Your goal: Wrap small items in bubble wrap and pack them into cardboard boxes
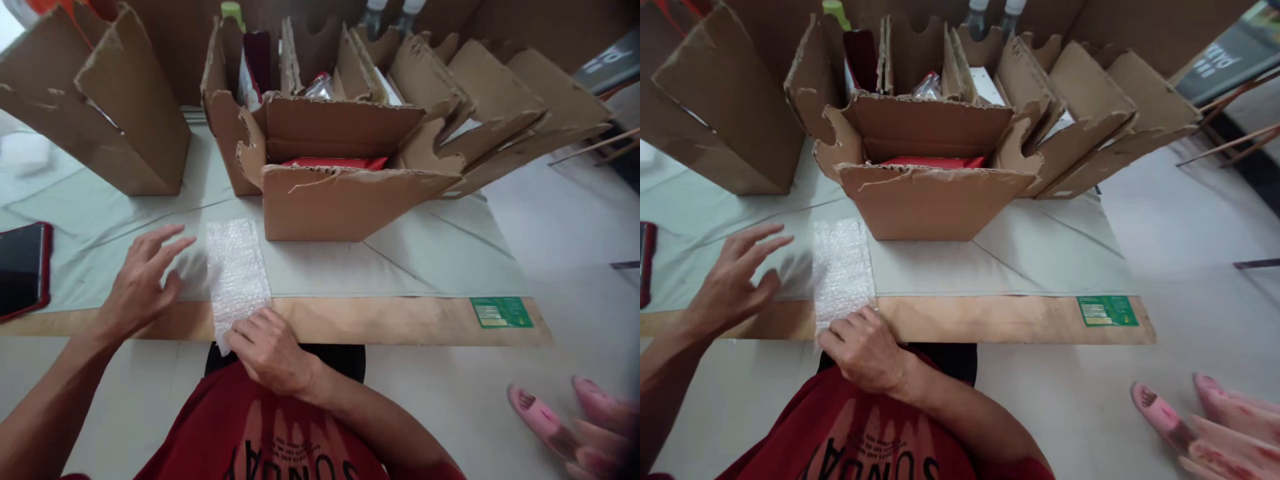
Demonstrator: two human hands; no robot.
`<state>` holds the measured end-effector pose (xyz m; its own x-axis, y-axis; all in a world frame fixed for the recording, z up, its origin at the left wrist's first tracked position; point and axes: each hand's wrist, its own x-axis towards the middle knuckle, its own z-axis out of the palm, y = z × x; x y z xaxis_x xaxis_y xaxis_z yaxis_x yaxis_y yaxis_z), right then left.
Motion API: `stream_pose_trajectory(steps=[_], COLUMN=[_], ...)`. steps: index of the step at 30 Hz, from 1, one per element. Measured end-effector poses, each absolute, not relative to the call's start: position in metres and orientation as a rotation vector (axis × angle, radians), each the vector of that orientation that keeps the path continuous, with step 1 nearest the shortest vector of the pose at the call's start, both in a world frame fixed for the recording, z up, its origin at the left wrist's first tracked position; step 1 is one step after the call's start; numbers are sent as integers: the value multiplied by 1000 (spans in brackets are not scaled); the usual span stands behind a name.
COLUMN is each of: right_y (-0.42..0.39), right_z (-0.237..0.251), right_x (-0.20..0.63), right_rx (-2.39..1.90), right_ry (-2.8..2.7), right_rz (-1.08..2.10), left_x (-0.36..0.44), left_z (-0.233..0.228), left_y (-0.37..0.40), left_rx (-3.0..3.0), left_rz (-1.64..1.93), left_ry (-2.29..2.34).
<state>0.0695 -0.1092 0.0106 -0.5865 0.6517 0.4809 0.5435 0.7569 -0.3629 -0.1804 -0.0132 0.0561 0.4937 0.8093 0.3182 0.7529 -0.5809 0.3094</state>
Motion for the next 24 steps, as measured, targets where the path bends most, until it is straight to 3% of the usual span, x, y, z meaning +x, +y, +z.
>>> stream_pose_trajectory(steps=[4,9,24], right_y=[-100,-92,-82], right_z=[18,30,20], right_x=[69,82,84], right_rx=[-1030,-1030,-1416], right_ry=[-2322,-2219,-1835], right_rz=[593,949,1065], left_x=[-171,-140,-131], left_z=[59,26,16], left_y=[-84,-110,-110], left_rx=[2367,2292,2057], left_rz=[608,940,1115], left_ry=[1087,1243,1646])
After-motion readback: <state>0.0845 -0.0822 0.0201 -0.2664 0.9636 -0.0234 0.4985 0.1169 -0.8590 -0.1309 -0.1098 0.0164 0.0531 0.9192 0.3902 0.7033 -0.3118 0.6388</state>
